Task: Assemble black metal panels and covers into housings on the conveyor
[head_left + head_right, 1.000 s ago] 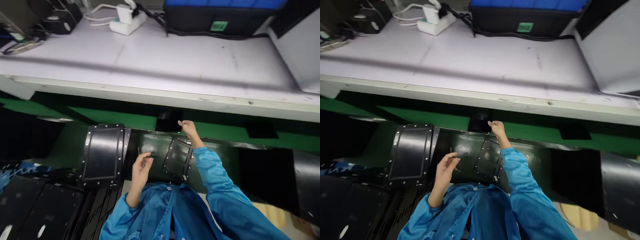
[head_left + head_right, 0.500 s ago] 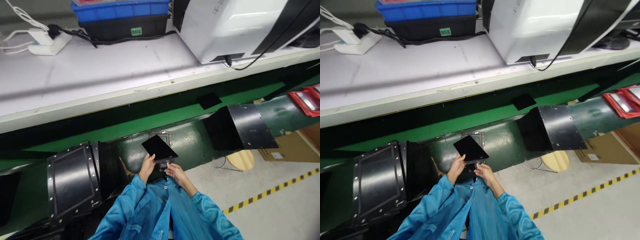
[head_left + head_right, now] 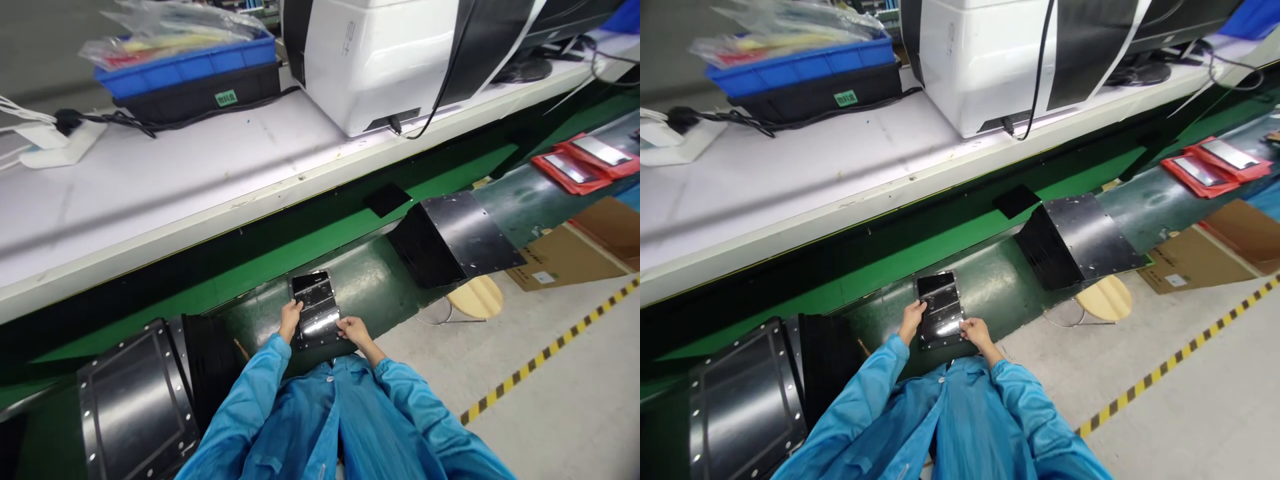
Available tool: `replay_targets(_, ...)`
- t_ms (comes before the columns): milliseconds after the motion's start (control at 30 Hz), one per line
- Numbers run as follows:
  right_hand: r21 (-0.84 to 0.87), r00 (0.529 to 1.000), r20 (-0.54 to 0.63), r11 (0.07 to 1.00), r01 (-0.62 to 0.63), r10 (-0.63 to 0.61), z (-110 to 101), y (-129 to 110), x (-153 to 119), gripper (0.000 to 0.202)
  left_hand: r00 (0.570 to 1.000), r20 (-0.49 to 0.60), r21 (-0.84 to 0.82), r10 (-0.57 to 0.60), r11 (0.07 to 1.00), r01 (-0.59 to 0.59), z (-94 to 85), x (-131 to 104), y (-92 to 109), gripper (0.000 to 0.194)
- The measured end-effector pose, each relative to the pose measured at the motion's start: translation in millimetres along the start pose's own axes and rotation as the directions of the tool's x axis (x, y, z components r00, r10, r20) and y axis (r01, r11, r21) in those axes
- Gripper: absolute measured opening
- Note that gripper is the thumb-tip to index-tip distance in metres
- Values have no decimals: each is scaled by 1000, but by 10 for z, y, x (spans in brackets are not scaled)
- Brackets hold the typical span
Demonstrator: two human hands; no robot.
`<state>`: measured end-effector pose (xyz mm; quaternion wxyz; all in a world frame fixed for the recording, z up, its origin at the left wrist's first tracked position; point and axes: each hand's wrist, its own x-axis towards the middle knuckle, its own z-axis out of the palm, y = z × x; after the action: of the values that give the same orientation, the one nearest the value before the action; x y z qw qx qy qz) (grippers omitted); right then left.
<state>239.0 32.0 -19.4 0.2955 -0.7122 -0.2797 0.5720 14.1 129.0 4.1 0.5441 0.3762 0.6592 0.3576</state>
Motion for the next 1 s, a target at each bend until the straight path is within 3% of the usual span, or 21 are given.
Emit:
replay_targets(100, -3, 999, -43, 1000, -17, 16, 32, 36, 26, 23, 993, -114, 247, 24, 969, 5, -16, 63, 8, 16)
replay_targets(200, -30, 996, -81, 999, -36, 34, -3, 71, 33, 26, 988, -143, 402, 62, 916, 1, -20, 45, -27, 19)
replay_targets(367, -195, 996, -94, 981, -16, -3, -21, 98, 14, 24, 988, -117, 481, 97, 876, -29, -54, -38, -124, 32)
replay_targets(633, -420, 977, -144, 904, 82, -155, 15, 28, 49, 21, 983, -141, 621, 121, 784, -8, -205, -189, -150, 34)
replay_targets(800, -475, 950, -197, 872, 123, -242, 3, 2, 56, 17, 999, -14, 732, -35, 681, 34, -382, -342, -349, 32)
replay_targets(1000, -518, 954, -158, 844, 138, -253, -52, 50, 20, 30, 981, 3, 662, -196, 736, 145, -406, -504, -553, 31)
